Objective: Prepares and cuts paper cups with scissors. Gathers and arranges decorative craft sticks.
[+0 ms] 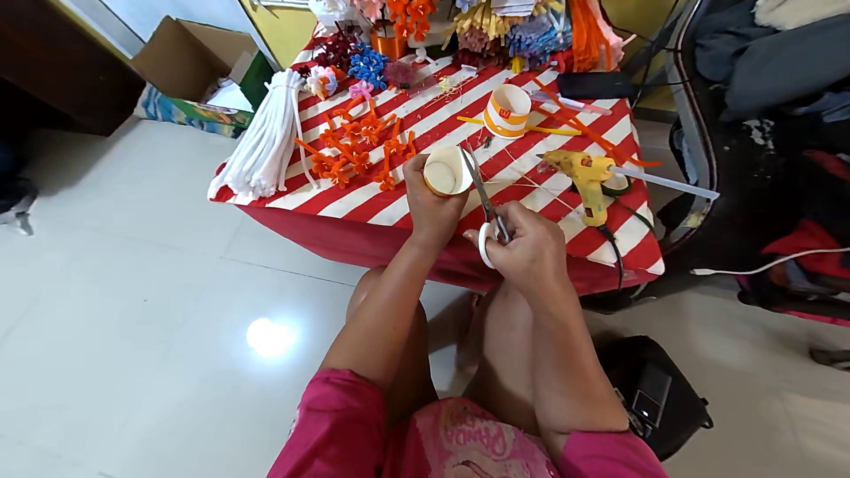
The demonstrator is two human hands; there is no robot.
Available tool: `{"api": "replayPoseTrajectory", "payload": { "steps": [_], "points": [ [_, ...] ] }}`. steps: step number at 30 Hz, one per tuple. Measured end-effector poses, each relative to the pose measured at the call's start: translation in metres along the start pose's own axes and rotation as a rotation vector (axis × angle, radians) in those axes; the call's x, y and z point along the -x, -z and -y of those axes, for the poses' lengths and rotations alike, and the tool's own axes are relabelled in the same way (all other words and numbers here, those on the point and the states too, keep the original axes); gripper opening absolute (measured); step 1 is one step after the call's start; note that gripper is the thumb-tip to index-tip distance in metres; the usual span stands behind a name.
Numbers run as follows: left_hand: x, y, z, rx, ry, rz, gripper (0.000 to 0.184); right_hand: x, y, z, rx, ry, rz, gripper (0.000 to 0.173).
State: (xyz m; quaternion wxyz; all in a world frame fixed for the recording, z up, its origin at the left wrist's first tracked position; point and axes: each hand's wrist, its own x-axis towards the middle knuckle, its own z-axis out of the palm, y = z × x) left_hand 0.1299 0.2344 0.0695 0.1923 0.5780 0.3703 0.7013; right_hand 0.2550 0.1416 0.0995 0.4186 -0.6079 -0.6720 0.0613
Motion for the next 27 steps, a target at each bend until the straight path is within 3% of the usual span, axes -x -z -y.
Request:
{"api": "replayPoseTrajectory", "payload": {
  "steps": [10,19,22,25,27],
  "points": [
    [0.001,-0.001,-0.002,-0.009,0.068,0.014,0.068,-0.001,0.001,0.002,0.014,-0.007,0.014,0.025],
    [-0.011,0.014,-0.004,0.17,0.255,0.268,0.075,-0.006,0.024,-0.018,-0.086,-0.081,0.1,0.025],
    [-0.008,0.019,-0.007,0.355,0.478,0.353,0.074,-0.007,0.023,-0.018,-0.12,-0.122,0.087,0.026],
    [-0.011,0.026,-0.01,0.74,0.709,0.469,0.05,-0.008,0.022,-0.018,-0.129,-0.179,0.083,0.026],
    [-0.014,0.029,-0.011,0.843,0.769,0.53,0.04,-0.009,0.023,-0.018,-0.13,-0.195,0.094,0.027]
  ]
}}
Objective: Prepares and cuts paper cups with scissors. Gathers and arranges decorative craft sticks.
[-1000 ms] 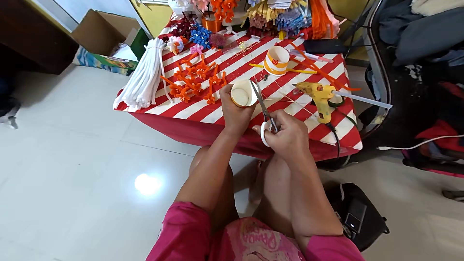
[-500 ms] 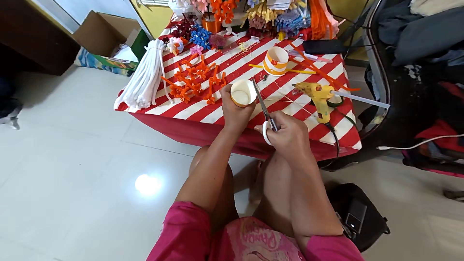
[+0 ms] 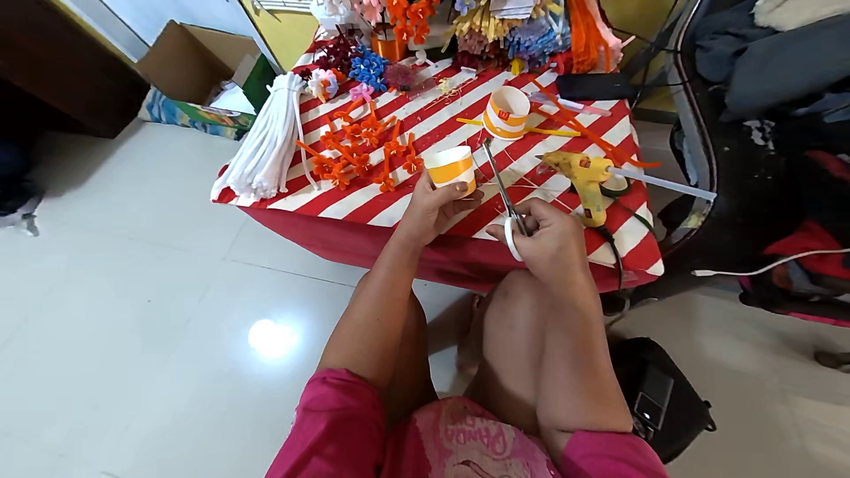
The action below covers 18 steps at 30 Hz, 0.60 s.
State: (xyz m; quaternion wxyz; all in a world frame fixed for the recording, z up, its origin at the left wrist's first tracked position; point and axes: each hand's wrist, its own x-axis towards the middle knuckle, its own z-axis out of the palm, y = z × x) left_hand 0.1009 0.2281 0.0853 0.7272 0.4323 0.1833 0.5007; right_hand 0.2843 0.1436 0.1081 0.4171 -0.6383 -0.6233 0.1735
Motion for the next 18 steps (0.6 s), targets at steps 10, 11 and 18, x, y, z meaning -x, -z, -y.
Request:
{"api": "replayPoseTrajectory", "payload": {
  "steps": [10,11,18],
  "points": [
    [-0.001,0.001,0.001,-0.064,-0.072,-0.059,0.045,0.001,-0.002,0.004,-0.025,-0.015,0.016,0.027],
    [-0.004,0.001,0.004,-0.201,-0.161,-0.138,0.053,0.002,-0.003,0.004,-0.022,0.012,-0.002,0.028],
    [-0.015,-0.006,0.024,-0.896,-0.649,-0.513,0.072,0.005,-0.018,0.011,0.116,0.113,-0.016,0.041]
  ]
}}
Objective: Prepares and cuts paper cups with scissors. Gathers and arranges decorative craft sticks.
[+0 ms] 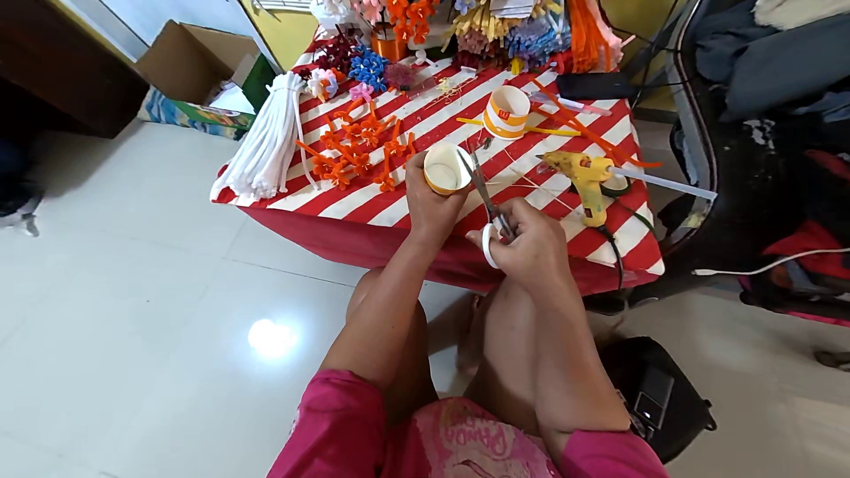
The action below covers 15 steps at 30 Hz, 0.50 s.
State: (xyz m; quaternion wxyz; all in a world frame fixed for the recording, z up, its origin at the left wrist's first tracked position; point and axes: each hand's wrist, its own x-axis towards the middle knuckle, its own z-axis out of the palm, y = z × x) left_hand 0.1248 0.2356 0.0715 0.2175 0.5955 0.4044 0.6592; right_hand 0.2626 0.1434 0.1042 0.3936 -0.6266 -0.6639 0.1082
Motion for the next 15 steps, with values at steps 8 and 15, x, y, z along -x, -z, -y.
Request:
{"api": "replayPoseTrajectory", "payload": {
  "steps": [8,15],
  "points": [
    [0.007,-0.002,-0.006,-0.034,-0.026,-0.043,0.067,0.004,-0.014,0.008,-0.005,0.002,-0.09,0.031],
    [0.007,-0.002,-0.002,-0.012,-0.099,-0.051,0.064,0.004,-0.008,0.008,0.038,0.035,-0.076,0.028]
  ]
}}
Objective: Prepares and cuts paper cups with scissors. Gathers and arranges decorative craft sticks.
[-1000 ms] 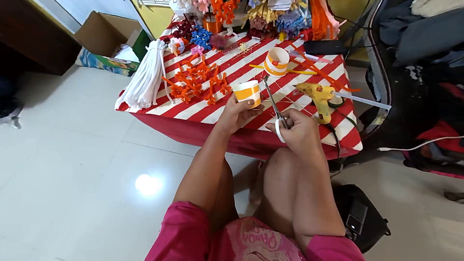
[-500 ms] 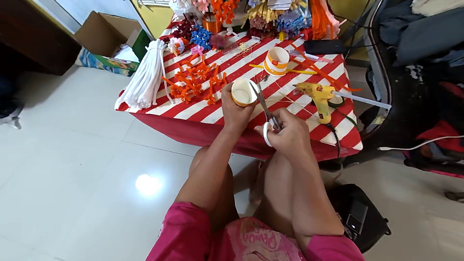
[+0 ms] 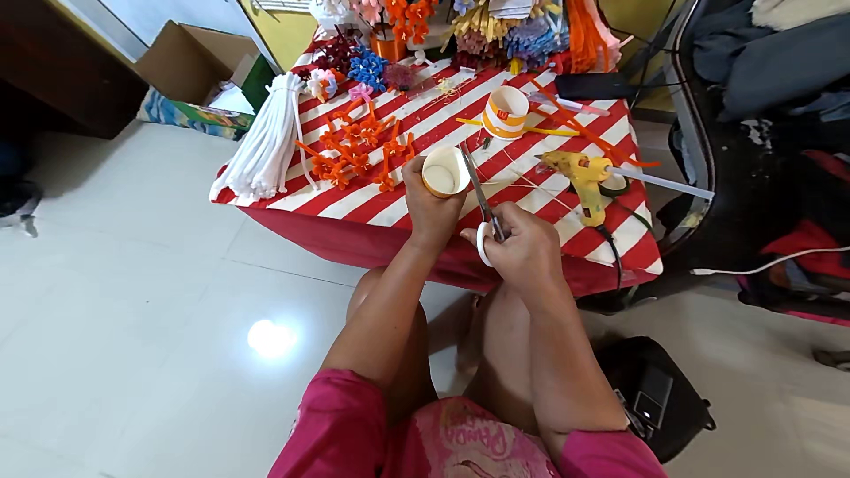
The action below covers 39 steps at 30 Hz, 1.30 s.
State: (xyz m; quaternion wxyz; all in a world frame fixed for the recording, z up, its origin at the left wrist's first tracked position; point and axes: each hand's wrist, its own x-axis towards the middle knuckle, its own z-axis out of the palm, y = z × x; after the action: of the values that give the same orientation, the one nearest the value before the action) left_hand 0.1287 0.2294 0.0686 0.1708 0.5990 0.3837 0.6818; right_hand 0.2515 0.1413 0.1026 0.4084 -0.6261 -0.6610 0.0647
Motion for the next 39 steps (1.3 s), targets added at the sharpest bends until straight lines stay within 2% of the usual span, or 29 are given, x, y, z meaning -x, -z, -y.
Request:
{"api": "replayPoseTrajectory", "payload": {
  "steps": [16,18,24,32,34,36,39],
  "points": [
    [-0.002,-0.005,0.003,0.018,0.02,-0.004,0.064,0.0,0.005,-0.003,0.026,-0.007,0.018,0.028],
    [-0.003,-0.002,0.001,0.013,0.065,0.037,0.066,-0.001,0.008,-0.004,0.037,-0.011,0.037,0.027],
    [-0.016,0.014,0.003,0.04,0.161,0.311,0.07,-0.005,0.026,-0.014,0.009,-0.051,0.149,0.026],
    [-0.016,0.016,0.004,0.049,0.191,0.382,0.071,-0.004,0.022,-0.01,-0.001,-0.11,0.139,0.024],
    [-0.014,0.02,0.0,0.106,0.262,0.432,0.072,-0.005,0.022,-0.01,-0.012,-0.147,0.133,0.024],
    [-0.013,0.026,-0.005,0.305,0.437,0.522,0.071,-0.005,0.021,-0.011,-0.026,-0.166,0.109,0.025],
    [-0.015,0.029,-0.01,0.699,0.677,0.595,0.051,-0.006,0.019,-0.013,-0.053,-0.178,0.083,0.026]
  ]
}}
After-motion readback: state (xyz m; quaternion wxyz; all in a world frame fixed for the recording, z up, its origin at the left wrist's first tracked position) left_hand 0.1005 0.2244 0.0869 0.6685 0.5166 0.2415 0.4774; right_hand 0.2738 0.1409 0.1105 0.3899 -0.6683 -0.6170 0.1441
